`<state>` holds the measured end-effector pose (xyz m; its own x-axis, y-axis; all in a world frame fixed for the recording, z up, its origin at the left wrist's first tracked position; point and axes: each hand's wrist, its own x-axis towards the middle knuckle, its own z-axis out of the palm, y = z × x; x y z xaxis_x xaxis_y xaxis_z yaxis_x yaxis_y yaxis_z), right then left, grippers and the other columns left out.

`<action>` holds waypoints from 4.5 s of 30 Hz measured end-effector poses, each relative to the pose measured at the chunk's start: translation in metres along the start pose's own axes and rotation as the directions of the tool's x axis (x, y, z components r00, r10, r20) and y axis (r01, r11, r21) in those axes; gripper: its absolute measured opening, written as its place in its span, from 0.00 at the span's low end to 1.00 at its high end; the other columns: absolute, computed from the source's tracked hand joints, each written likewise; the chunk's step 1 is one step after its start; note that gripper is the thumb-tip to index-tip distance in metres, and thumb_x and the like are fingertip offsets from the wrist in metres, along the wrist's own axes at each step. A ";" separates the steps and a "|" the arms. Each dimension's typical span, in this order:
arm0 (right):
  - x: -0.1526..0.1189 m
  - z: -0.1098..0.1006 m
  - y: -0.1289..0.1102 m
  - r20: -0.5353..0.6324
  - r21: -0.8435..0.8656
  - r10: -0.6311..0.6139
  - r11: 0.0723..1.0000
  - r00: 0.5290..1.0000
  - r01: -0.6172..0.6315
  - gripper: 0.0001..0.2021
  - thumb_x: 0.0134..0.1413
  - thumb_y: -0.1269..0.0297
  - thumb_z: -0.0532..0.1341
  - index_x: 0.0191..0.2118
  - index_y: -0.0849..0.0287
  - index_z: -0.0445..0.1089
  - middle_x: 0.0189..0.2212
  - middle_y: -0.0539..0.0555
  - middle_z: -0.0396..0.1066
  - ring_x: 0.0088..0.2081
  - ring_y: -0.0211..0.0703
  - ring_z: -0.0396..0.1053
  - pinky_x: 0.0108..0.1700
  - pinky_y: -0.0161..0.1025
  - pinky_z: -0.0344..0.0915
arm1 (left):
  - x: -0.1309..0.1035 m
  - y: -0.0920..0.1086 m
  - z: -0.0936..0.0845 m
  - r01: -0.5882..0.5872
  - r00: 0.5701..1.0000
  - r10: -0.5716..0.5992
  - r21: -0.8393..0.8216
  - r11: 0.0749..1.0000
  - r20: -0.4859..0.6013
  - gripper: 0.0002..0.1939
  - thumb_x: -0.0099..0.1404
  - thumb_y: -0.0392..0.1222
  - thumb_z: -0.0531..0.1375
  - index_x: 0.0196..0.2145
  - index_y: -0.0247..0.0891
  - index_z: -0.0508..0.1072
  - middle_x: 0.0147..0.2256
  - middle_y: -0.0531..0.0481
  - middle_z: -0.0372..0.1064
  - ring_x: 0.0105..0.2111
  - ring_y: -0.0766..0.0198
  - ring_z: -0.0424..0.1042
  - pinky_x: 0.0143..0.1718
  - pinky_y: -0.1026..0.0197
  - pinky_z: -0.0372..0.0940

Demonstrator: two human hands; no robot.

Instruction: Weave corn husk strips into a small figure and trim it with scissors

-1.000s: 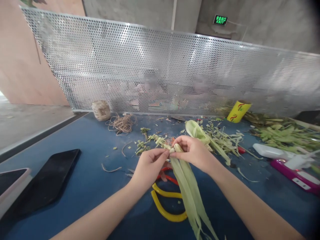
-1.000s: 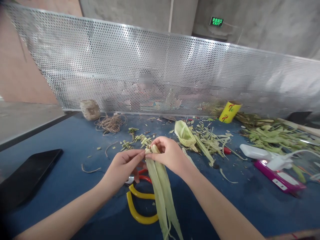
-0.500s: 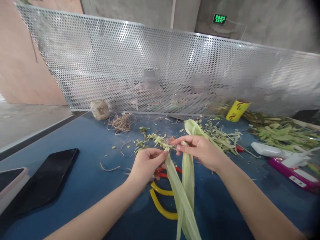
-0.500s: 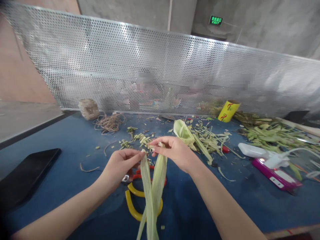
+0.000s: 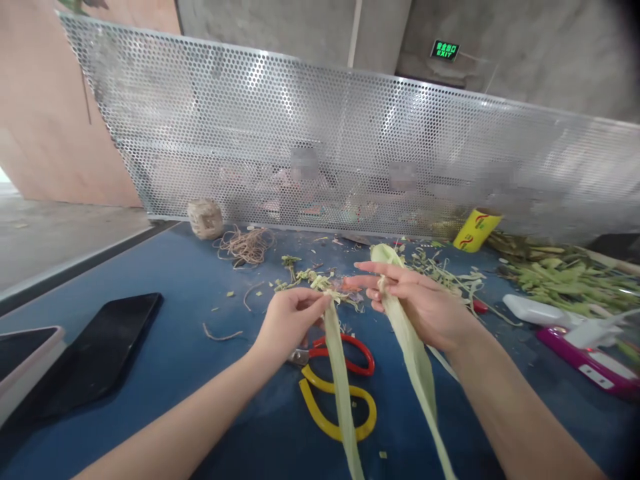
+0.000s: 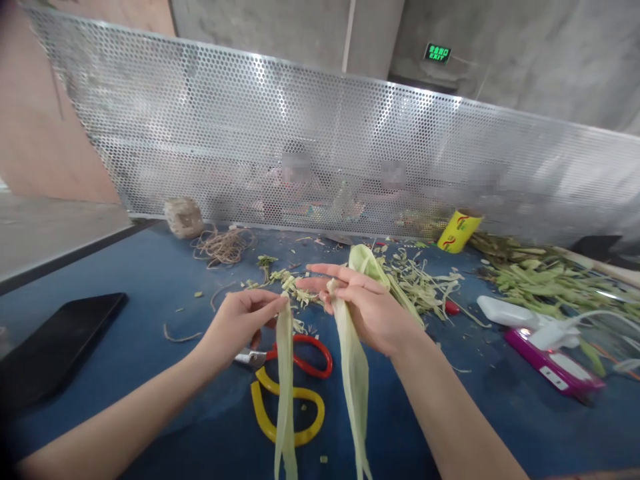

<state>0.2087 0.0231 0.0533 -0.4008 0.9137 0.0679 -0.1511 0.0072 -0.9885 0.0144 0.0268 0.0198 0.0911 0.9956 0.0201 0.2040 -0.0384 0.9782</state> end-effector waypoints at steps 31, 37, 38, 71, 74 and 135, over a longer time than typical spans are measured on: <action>0.004 0.023 0.028 -0.197 -0.593 -0.130 0.805 0.972 -0.012 0.06 0.48 0.63 0.57 0.32 0.58 0.66 0.30 0.51 0.70 0.33 0.40 0.69 0.36 0.35 0.64 | -0.013 0.005 0.012 0.076 0.997 -0.075 -0.121 0.990 0.008 0.09 0.54 0.43 0.59 0.29 0.34 0.75 0.19 0.52 0.71 0.18 0.65 0.70 0.08 0.69 0.62; 0.004 0.023 0.022 -0.167 -0.434 0.020 0.896 0.986 -0.092 0.09 0.43 0.61 0.62 0.27 0.60 0.64 0.23 0.48 0.66 0.26 0.35 0.65 0.29 0.32 0.61 | -0.013 0.005 0.014 0.063 0.998 -0.064 -0.105 0.992 -0.008 0.08 0.54 0.40 0.59 0.28 0.35 0.76 0.19 0.53 0.71 0.16 0.67 0.69 0.08 0.71 0.62; 0.004 0.024 0.023 -0.171 -0.425 0.027 0.900 0.985 -0.098 0.09 0.43 0.61 0.62 0.26 0.60 0.63 0.21 0.47 0.65 0.24 0.34 0.64 0.28 0.32 0.60 | -0.014 0.005 0.014 0.058 0.998 -0.058 -0.107 0.993 0.002 0.08 0.54 0.39 0.58 0.28 0.35 0.76 0.18 0.54 0.70 0.15 0.69 0.67 0.08 0.71 0.62; -0.017 -0.001 0.003 0.011 -0.553 0.084 0.831 0.996 -0.064 0.06 0.60 0.59 0.46 0.39 0.55 0.52 0.26 0.48 0.63 0.27 0.35 0.60 0.33 0.36 0.58 | -0.016 0.007 0.016 0.023 0.997 -0.032 -0.131 0.991 -0.067 0.12 0.53 0.47 0.60 0.26 0.33 0.73 0.16 0.55 0.67 0.10 0.71 0.61 0.09 0.69 0.61; -0.017 -0.011 0.007 0.047 -0.413 0.257 0.885 0.965 -0.216 0.06 0.59 0.61 0.47 0.40 0.54 0.51 0.25 0.46 0.57 0.24 0.32 0.54 0.28 0.33 0.55 | -0.016 0.007 0.015 0.009 0.996 -0.019 -0.108 0.994 -0.088 0.14 0.52 0.49 0.60 0.25 0.33 0.73 0.15 0.55 0.65 0.11 0.71 0.60 0.09 0.69 0.59; -0.012 0.027 0.016 -0.121 -0.619 -0.102 0.786 0.987 0.006 0.05 0.49 0.62 0.58 0.27 0.57 0.65 0.24 0.49 0.67 0.27 0.38 0.67 0.28 0.33 0.64 | -0.029 0.002 0.016 -0.364 0.920 0.378 0.132 0.922 -0.106 0.08 0.52 0.44 0.62 0.31 0.42 0.78 0.24 0.51 0.74 0.16 0.69 0.68 0.15 0.70 0.65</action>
<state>0.1867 0.0010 0.0408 -0.2706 0.9506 0.1519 0.4380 0.2621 -0.8599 0.0274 -0.0039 0.0182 0.0578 0.9102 0.4102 0.2835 -0.4089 0.8674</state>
